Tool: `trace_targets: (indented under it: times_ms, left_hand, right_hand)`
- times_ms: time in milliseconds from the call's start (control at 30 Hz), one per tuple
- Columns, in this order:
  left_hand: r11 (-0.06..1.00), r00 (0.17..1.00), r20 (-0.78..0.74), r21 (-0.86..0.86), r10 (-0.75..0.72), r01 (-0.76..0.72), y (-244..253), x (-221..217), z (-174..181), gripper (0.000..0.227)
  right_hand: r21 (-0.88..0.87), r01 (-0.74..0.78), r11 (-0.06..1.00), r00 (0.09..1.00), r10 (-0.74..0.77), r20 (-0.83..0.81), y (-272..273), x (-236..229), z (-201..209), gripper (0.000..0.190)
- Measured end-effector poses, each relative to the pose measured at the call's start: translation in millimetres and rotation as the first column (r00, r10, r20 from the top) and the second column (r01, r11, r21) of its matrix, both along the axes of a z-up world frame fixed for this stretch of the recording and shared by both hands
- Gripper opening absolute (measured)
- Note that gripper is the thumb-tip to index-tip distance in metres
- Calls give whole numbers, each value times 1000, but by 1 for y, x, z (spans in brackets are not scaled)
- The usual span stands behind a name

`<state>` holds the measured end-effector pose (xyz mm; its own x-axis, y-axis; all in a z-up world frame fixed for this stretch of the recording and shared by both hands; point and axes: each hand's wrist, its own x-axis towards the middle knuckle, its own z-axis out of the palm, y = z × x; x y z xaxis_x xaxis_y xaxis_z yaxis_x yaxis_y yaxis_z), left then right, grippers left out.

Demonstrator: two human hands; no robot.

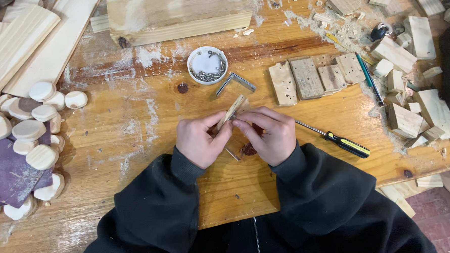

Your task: The person assembles small wooden blocks using metal corner brackets and screws. They align the brackets on the wood, insert screws, and tighten them with a screwdriver to join the pieces together.

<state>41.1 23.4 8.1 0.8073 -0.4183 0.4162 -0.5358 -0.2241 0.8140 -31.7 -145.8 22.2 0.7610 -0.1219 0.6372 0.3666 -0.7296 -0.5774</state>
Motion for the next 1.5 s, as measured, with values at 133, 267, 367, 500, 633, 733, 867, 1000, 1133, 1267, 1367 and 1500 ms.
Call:
trace_targets:
  times_ms: [133,267,367,500,633,733,867,1000,1133,1267,1367,1500]
  left_hand:
    - [1000,1000,30,-17,8,-7,0,1,0,20]
    - [1000,997,78,2,-19,19,1,6,-7,20]
    - [1000,993,114,-12,9,-8,-1,4,-9,19]
    - [1000,987,158,-1,10,-10,-3,2,-9,17]
    - [1000,984,179,-4,4,-3,-3,4,-7,18]
    - [1000,982,187,2,20,-21,-3,1,-4,17]
    - [1000,983,181,-5,10,-9,-4,-1,0,16]
    - [1000,993,115,-15,0,1,-2,2,-2,18]
    - [1000,997,73,-14,13,-12,1,3,-5,17]
    - [1000,997,70,-4,26,-25,1,6,-7,19]
    - [998,993,107,33,40,-44,4,13,-8,18]
    - [997,991,122,45,60,-66,8,14,2,18]
  right_hand:
    - [-13,13,1000,1000,-13,-27,-1,0,0,2]
    - [-7,15,1000,999,-15,-45,-1,1,-7,3]
    - [-53,62,997,997,-65,-47,-1,1,-13,4]
    - [-21,43,999,998,-44,-55,1,2,-13,13]
    - [20,8,1000,997,-7,-73,-3,4,-18,20]
    - [18,-14,1000,997,16,-81,-3,3,-21,21]
    - [69,-37,997,996,42,-77,-2,4,-18,23]
    - [76,-32,997,995,39,-97,-1,3,-8,16]
    - [92,-40,995,994,49,-96,2,0,-6,10]
    - [132,-58,990,989,76,-130,-3,0,-6,7]
    - [134,-147,980,966,171,-193,-12,-6,-2,7]
    - [198,-617,761,620,626,-473,-21,-26,11,26]
